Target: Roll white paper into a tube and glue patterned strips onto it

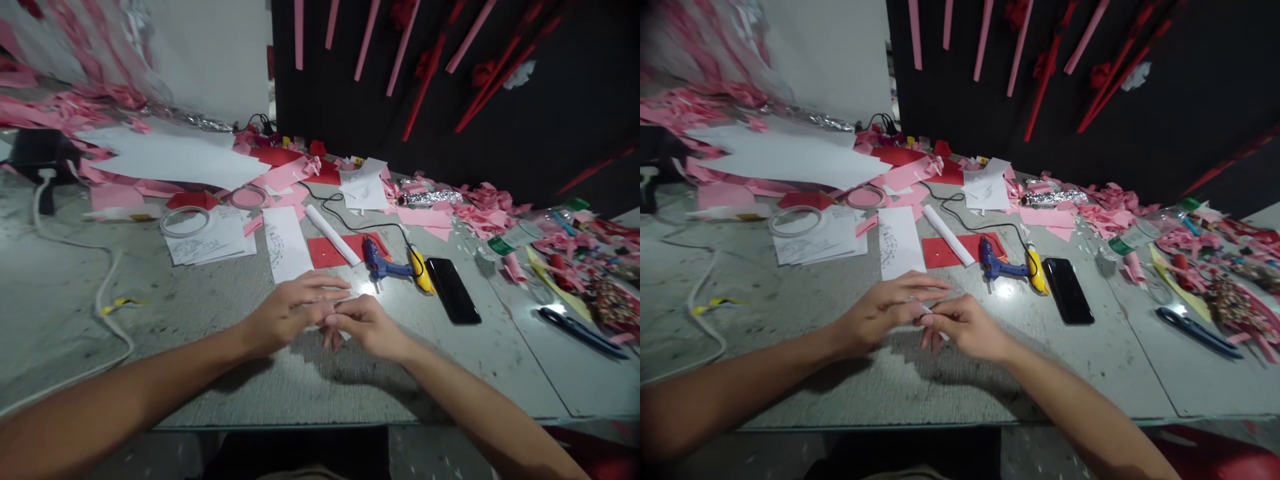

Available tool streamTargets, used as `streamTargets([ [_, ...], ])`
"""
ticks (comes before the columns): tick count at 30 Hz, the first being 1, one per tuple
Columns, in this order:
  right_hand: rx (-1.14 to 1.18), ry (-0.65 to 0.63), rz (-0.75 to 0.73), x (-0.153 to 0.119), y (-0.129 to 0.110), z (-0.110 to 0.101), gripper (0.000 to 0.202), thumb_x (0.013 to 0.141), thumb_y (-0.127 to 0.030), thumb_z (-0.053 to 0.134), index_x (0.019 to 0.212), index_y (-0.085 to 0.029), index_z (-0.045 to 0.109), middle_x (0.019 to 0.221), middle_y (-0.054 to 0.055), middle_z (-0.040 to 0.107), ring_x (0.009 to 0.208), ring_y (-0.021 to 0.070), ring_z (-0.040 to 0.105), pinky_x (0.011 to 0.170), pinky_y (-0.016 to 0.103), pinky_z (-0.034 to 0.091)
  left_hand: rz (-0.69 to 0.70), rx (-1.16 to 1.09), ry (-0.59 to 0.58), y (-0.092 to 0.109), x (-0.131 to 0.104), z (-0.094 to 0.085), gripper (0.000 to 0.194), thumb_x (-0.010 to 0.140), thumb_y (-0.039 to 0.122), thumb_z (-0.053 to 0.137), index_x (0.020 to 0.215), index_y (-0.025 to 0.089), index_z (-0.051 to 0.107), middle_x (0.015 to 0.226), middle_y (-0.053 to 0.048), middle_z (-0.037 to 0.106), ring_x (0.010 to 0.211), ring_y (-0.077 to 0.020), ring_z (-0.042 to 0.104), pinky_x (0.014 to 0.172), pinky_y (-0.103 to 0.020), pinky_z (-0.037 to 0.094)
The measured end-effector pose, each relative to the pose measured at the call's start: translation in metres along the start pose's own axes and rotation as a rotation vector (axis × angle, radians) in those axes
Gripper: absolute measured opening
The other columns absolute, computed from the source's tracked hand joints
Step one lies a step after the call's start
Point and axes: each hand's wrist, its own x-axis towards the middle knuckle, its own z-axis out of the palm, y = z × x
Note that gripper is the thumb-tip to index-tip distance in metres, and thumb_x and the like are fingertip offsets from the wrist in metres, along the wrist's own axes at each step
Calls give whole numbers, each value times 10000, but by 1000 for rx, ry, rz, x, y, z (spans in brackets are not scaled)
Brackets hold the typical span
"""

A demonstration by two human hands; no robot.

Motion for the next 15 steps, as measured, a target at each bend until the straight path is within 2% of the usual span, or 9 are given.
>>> streamTargets([
  [1,27,7,3,0,0,0,406,1008,-513,701,825,-163,793,755,59,788,598,148,691,621,283,556,95,144,7,-1,-1,-1,343,1062,231,548,1338,229,751,1396,-118,735,1316,-284,660,1107,-503,572],
  [3,67,8,13,1,-1,0,390,991,-519,722,860,-158,794,767,58,792,613,148,697,620,279,563,232,385,27,-2,-4,-2,429,1028,132,552,1425,226,685,1428,-119,717,1361,-278,618,1131,-509,550],
  [5,90,8,17,2,-1,0,384,985,-520,729,872,-158,794,780,56,795,625,146,695,631,278,573,292,496,56,-1,-4,-2,467,1017,82,539,1449,212,660,1447,-125,704,1370,-273,607,1124,-491,551],
  [7,93,11,13,2,0,1,395,996,-518,712,852,-159,787,778,54,792,628,141,692,642,277,577,247,463,92,0,-3,0,416,1025,136,603,1430,201,670,1421,-123,718,1337,-264,630,1117,-471,557],
  [11,72,45,38,4,4,0,346,972,-497,749,898,-161,784,801,50,804,623,135,691,613,259,552,-9,283,115,-1,0,2,236,1068,228,614,1235,228,780,1318,-74,771,1193,-212,707,1052,-416,592],
  [15,109,35,69,6,6,-3,392,970,-524,741,870,-147,780,767,60,796,587,136,680,598,267,553,64,284,118,-6,-1,2,250,1044,212,651,1254,237,785,1368,-83,748,1239,-226,674,1071,-433,567],
])
